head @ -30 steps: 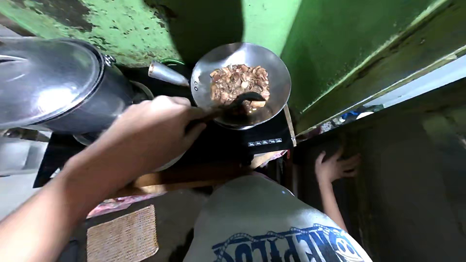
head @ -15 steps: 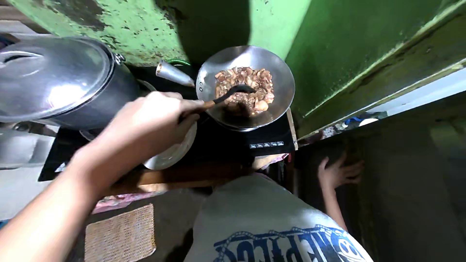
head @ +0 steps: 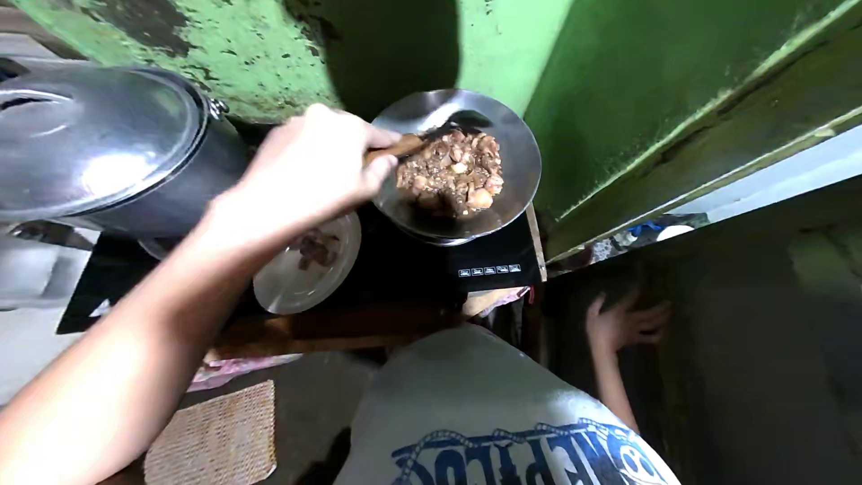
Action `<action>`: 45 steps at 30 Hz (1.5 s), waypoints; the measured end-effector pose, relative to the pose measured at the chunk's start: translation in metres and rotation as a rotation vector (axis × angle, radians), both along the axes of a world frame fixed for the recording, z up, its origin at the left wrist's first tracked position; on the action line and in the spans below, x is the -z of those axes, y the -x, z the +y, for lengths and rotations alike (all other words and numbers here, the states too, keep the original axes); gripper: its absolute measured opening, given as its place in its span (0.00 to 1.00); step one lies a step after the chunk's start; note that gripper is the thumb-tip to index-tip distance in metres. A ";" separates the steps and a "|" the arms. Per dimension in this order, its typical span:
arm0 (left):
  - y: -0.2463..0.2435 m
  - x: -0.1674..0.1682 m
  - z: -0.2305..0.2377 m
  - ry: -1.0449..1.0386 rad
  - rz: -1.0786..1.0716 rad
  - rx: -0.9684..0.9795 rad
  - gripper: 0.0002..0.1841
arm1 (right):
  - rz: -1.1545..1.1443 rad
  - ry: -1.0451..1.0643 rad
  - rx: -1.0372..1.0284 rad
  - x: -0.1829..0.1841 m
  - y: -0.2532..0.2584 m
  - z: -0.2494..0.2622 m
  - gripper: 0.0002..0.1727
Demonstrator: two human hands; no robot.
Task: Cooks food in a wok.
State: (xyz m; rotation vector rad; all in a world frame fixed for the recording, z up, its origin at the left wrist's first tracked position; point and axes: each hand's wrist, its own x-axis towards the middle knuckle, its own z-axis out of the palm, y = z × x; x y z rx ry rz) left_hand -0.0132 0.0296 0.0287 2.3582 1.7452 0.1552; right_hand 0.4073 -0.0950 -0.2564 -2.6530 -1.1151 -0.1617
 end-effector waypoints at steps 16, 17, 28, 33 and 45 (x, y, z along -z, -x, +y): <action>0.059 0.027 -0.025 -0.027 0.001 -0.177 0.19 | -0.027 -0.006 -0.040 0.002 0.005 -0.001 0.43; 0.070 0.032 -0.030 -0.082 -0.020 -0.160 0.21 | -0.039 -0.004 -0.038 0.004 0.004 -0.002 0.43; 0.102 0.016 -0.109 -0.050 -0.067 0.031 0.17 | -0.053 0.036 -0.059 0.002 0.014 -0.003 0.42; 0.097 0.001 -0.097 -0.076 -0.081 0.140 0.18 | -0.053 0.035 -0.076 0.001 0.018 -0.005 0.42; 0.086 -0.002 -0.065 -0.198 -0.054 0.128 0.23 | -0.063 -0.001 -0.138 0.004 0.025 -0.012 0.41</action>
